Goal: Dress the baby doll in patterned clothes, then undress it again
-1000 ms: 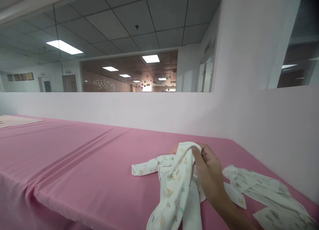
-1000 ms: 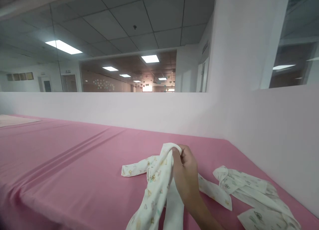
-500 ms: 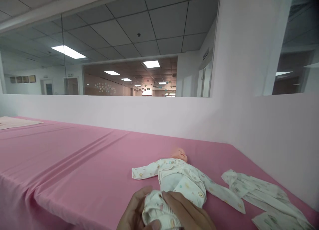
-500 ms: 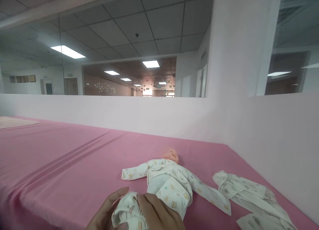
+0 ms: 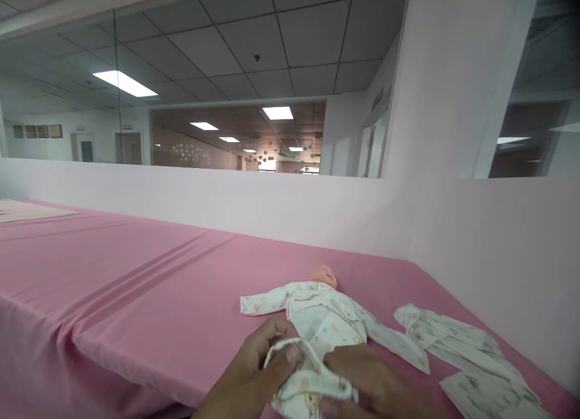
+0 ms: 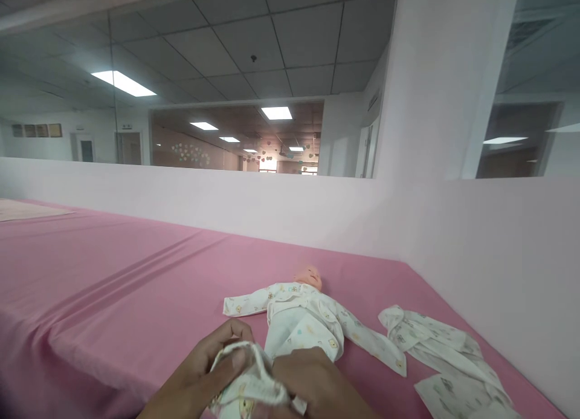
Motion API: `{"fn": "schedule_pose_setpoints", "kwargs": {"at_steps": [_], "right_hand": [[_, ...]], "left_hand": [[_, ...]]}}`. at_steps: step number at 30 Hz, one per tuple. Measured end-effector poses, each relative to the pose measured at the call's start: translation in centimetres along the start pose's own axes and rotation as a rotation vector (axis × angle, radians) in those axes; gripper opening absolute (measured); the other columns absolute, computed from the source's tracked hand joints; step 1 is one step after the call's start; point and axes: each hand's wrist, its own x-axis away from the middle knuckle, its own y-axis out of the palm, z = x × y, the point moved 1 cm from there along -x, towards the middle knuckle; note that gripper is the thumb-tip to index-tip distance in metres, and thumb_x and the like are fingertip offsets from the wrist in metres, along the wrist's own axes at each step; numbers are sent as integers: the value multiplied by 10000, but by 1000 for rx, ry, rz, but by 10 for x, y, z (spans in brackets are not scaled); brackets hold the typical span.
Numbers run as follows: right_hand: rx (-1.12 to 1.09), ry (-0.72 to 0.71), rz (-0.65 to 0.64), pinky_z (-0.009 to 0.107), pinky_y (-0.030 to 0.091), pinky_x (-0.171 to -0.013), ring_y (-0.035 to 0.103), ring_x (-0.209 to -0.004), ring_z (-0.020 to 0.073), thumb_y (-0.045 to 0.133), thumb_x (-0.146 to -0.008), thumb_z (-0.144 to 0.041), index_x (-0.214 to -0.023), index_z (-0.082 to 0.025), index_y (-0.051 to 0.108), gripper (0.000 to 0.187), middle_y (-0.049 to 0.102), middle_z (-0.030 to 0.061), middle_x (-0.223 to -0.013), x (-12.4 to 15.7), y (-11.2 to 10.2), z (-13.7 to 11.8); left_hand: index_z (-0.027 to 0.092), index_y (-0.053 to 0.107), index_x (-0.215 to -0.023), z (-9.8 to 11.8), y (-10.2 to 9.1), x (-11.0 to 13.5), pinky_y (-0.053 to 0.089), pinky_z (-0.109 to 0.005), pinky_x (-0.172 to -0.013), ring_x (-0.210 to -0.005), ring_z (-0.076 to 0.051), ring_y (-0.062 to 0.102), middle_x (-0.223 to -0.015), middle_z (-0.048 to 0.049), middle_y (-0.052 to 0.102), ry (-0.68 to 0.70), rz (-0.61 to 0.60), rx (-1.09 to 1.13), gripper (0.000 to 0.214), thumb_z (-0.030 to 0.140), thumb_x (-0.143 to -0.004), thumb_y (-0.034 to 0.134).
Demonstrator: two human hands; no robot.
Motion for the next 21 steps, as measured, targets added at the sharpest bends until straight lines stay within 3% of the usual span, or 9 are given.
{"fn": "schedule_pose_setpoints", "kwargs": {"at_steps": [3,6,10,13,16,21], "right_hand": [[-227,170,192,235,465,-553,566,-613,156,427,-888,-571,-686,-219,624,452,631,7,-670,-5,-10,-5],[-287,296,323,236,455,-560,541,-622,157,437,-884,-557,-666,-194,567,444,600,7,-661,-11,-18,-4],[-264,387,512,220,377,-514,419,-563,128,460,-875,-560,-611,-197,423,451,451,-21,-585,-9,-29,4],[-241,400,602,222,342,-499,366,-550,121,489,-863,-560,-612,-203,378,451,378,-31,-577,-4,-37,7],[-168,385,709,228,331,-480,366,-536,122,498,-861,-553,-605,-203,388,448,382,-27,-569,-3,-45,3],[-15,347,826,235,339,-465,384,-523,125,496,-867,-549,-590,-204,433,447,409,-16,-557,-12,-58,-18]], "left_hand": [[211,443,-915,0,-1,-9,312,-186,-572,-617,-83,421,-721,43,493,82,-72,87,436,602,-785,585],[218,446,-958,-4,-4,-17,359,-205,-653,-732,-107,462,-855,25,523,132,-128,-19,415,507,-756,665],[188,476,-800,-12,-19,-25,346,-225,-692,-764,-120,425,-794,25,482,156,96,-370,167,333,-883,490],[180,486,-779,-11,-32,-28,329,-226,-636,-712,-116,418,-753,30,474,135,156,-406,112,242,-866,450],[172,517,-801,9,-41,-28,330,-213,-607,-675,-102,423,-722,35,480,151,180,-336,91,236,-851,478],[185,531,-847,80,-33,-31,372,-186,-570,-616,-70,466,-711,45,504,384,303,-164,76,260,-844,537]]}}
